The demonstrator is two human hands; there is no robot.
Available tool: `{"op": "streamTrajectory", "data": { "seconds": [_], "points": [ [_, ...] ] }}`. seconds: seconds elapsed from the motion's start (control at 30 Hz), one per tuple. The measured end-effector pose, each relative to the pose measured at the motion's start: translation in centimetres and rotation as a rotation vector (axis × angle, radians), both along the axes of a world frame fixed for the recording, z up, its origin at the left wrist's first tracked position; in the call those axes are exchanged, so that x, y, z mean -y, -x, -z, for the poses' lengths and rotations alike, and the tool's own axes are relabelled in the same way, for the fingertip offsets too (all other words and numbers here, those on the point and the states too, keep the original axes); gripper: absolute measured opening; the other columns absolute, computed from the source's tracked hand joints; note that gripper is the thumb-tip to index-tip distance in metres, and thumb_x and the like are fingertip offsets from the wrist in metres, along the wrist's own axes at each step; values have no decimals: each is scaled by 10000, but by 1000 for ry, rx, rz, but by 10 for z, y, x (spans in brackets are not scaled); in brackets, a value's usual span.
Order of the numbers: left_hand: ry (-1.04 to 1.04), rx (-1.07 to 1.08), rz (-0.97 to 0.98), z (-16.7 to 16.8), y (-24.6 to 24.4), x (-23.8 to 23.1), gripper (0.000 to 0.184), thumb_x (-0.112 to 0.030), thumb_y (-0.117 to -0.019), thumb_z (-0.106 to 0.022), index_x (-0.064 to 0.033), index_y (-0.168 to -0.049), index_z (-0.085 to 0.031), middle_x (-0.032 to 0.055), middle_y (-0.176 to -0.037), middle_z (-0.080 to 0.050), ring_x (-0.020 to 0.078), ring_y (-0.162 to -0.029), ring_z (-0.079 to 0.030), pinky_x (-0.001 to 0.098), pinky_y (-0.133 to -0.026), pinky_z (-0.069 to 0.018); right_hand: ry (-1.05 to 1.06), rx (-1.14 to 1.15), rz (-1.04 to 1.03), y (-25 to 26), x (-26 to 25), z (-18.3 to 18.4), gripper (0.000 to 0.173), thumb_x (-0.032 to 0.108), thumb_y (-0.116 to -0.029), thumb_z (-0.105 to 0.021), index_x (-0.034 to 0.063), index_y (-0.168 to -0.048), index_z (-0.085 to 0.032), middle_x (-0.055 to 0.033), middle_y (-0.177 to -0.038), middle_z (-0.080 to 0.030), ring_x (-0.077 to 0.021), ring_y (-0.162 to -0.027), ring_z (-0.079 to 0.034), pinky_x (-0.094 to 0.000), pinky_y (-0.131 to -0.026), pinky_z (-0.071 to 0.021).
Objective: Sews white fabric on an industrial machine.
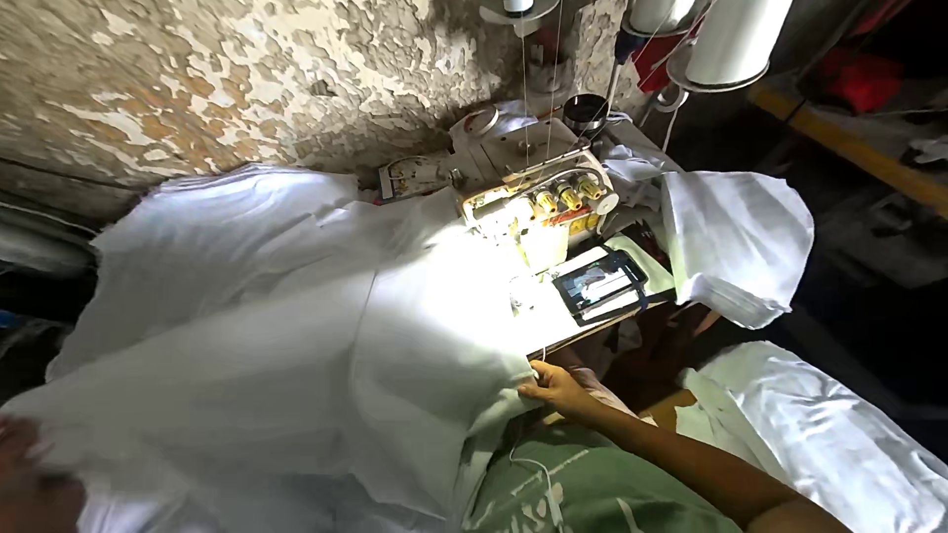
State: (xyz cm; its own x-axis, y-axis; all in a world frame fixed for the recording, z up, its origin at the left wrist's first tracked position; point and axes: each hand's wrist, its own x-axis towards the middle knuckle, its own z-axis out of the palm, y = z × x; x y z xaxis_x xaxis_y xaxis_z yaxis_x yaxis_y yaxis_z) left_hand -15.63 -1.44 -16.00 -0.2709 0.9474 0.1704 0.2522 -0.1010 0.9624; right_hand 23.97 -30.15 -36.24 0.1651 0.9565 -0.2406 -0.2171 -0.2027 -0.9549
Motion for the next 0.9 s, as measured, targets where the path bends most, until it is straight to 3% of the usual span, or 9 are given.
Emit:
{"op": "streamTrajectory", "data": {
  "seconds": [0.1,0.17,0.23,0.33,0.43,0.57,0.7,0.8,0.9],
  "points": [
    [20,-394,230,47,5,-24,576,-104,-1022,-505,-65,-1548,-275,108,-1423,-451,128,-1106,-572,316,-888,-521,52,98,-6,9,4,17,314,80,-988,-632,-86,-1254,-611,-135,-1098,-714,-77,-964,-690,-262,-915,-557],
    [145,-639,189,52,-54,-2,716,-178,-1013,-628,8,-1586,-241,313,-1643,-178,505,-1407,-377,646,-1076,-380,79,209,-34,9,11,30,304,118,-997,-622,-78,-1228,-640,-156,-1087,-716,-119,-971,-690,-303,-921,-547],
    [117,-871,230,63,-102,30,698,-228,-1002,-661,63,-1544,-331,383,-1642,-35,648,-1448,-205,767,-1106,-253,114,303,-72,5,18,40,291,139,-1003,-615,-67,-1202,-663,-170,-1081,-720,-162,-987,-695,-347,-937,-543],
    [-242,-957,471,117,-145,104,616,-339,-1015,-603,65,-1462,-476,333,-1636,-210,530,-1507,-222,663,-1210,-199,170,398,-133,1,24,51,308,176,-1011,-605,-59,-1196,-677,-186,-1080,-725,-214,-1007,-700,-414,-954,-531],
    [-476,-887,755,200,-179,184,552,-457,-946,-657,-115,-1379,-644,273,-1505,-497,494,-1450,-386,765,-1147,-199,220,414,-152,2,26,55,297,196,-1017,-600,-42,-1177,-675,-154,-1027,-731,-187,-956,-704,-404,-916,-544],
    [-476,-1024,694,259,-182,213,458,-63,-963,-586,-179,-1404,-624,277,-1414,-580,511,-1334,-523,821,-1040,-248,306,453,-190,1,18,51,307,206,-1024,-594,-54,-1170,-669,-195,-1040,-718,-263,-985,-696,-468,-941,-520],
    [-561,-1108,693,264,-149,196,468,-25,-970,-558,-195,-1399,-630,239,-1399,-609,470,-1307,-567,708,-1075,-344,383,466,-234,-3,18,47,296,207,-1032,-583,-46,-1159,-669,-195,-1018,-706,-276,-959,-685,-477,-917,-517],
    [-578,-1036,782,252,-120,191,381,20,-943,-539,-7,-1294,-687,208,-1342,-662,417,-1249,-631,582,-1077,-455,361,666,-293,-9,21,30,330,200,-1054,-517,-39,-1253,-627,-259,-1067,-698,-409,-1033,-678,-588,-943,-490],
    [-300,-749,843,219,-107,192,293,42,-950,-531,60,-1165,-730,183,-1224,-726,316,-1176,-695,472,-1048,-525,32,880,45,-6,19,-1,322,175,-1036,-540,-49,-1239,-651,-217,-1049,-731,-359,-952,-729,-544,-853,-579]
  ]
}}
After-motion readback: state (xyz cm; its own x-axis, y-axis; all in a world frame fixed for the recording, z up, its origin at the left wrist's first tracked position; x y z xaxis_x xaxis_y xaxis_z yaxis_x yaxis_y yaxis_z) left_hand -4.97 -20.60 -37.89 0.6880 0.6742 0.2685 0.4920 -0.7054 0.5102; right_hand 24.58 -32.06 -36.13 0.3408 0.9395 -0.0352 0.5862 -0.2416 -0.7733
